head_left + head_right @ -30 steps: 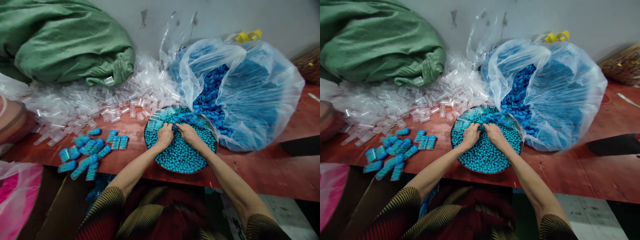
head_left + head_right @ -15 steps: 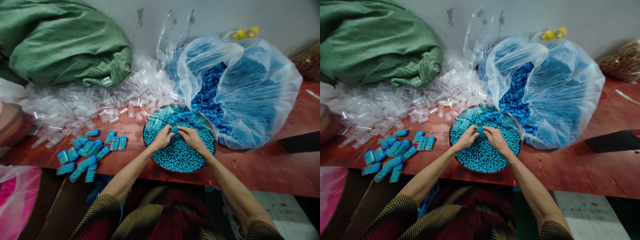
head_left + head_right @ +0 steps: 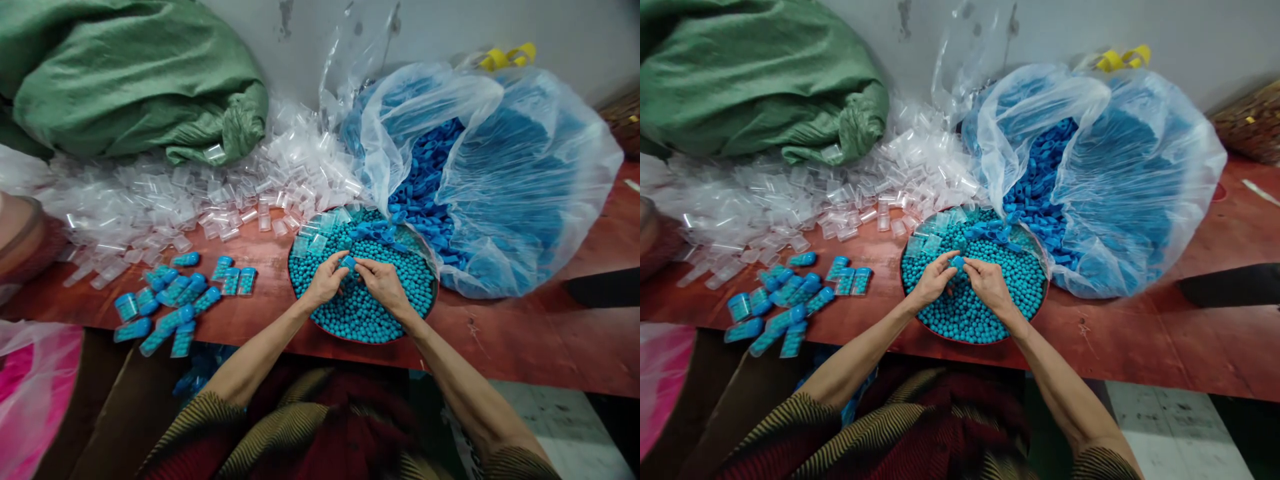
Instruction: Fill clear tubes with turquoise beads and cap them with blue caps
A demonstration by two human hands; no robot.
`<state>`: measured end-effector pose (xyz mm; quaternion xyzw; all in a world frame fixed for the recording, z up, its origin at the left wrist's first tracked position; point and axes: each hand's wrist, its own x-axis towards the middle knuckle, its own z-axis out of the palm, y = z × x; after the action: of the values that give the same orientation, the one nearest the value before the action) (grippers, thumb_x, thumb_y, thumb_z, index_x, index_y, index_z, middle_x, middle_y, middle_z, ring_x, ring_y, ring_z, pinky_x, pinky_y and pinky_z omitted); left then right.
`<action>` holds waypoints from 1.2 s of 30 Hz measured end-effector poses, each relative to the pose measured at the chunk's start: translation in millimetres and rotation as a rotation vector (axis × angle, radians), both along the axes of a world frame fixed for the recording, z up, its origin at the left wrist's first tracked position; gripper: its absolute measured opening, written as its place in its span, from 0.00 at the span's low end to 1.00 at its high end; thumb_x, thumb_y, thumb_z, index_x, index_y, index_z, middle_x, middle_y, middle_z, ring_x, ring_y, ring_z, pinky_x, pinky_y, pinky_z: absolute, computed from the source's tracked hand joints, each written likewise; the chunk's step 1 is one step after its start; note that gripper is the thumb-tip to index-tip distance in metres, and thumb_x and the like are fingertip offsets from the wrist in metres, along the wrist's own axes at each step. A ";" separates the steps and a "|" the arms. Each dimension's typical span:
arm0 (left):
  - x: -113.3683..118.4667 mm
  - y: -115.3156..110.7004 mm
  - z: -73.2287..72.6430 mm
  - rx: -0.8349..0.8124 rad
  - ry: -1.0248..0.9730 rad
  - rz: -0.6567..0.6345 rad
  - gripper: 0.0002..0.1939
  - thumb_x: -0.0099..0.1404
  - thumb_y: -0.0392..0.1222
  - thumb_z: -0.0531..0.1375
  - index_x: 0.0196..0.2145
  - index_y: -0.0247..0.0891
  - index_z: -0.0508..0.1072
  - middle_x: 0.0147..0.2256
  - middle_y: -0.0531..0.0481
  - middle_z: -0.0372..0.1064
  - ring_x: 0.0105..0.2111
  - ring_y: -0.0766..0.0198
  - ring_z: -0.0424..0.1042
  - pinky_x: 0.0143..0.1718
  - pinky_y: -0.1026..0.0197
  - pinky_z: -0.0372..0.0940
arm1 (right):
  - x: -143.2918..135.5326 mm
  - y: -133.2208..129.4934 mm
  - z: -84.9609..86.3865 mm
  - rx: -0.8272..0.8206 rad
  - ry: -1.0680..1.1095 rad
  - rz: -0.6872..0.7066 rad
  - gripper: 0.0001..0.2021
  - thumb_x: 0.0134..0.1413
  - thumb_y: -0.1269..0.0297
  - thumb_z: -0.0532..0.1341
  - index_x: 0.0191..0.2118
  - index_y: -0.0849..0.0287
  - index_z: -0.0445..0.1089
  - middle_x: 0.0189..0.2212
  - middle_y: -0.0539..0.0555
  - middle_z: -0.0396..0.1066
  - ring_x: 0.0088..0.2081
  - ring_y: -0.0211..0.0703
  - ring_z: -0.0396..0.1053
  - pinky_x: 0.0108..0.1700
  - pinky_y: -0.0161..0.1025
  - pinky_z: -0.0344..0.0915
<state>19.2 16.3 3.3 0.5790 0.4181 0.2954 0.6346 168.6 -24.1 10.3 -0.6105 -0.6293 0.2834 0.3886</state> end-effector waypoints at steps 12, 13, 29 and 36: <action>-8.8 -4.1 -1.9 -0.059 -0.010 -0.025 0.16 0.61 0.42 0.54 0.47 0.38 0.62 0.23 0.59 0.59 0.15 0.74 0.61 0.12 0.72 0.54 | 23.7 8.3 -3.4 -0.030 0.056 0.273 0.14 0.53 0.60 0.60 0.44 0.57 0.73 0.29 0.51 0.71 0.29 0.39 0.68 0.35 0.38 0.66; -9.5 -4.3 -0.7 -0.066 -0.012 -0.058 0.17 0.61 0.43 0.54 0.47 0.38 0.62 0.23 0.59 0.60 0.15 0.73 0.61 0.12 0.72 0.54 | 25.0 9.7 -3.2 -0.083 0.150 0.227 0.16 0.50 0.58 0.62 0.44 0.58 0.73 0.29 0.51 0.71 0.27 0.38 0.67 0.32 0.38 0.67; -4.9 -15.7 16.1 0.073 -0.094 0.045 0.20 0.61 0.39 0.53 0.51 0.36 0.59 0.27 0.56 0.59 0.24 0.71 0.59 0.27 0.67 0.59 | -23.1 -17.6 -3.9 0.168 -0.402 0.090 0.41 0.48 0.51 0.62 0.62 0.67 0.47 0.50 0.70 0.65 0.47 0.60 0.69 0.44 0.54 0.68; -2.1 -22.8 18.1 0.014 -0.127 0.051 0.13 0.61 0.42 0.54 0.43 0.38 0.60 0.23 0.58 0.55 0.21 0.72 0.54 0.23 0.68 0.52 | -35.5 -20.7 -4.1 0.279 -0.372 -0.035 0.32 0.47 0.52 0.60 0.54 0.64 0.54 0.42 0.65 0.68 0.39 0.55 0.71 0.35 0.46 0.69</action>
<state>17.1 -6.4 21.4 0.5526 0.3894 0.3504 0.6482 133.0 -44.8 6.1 -0.6034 -0.7124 0.0694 0.3515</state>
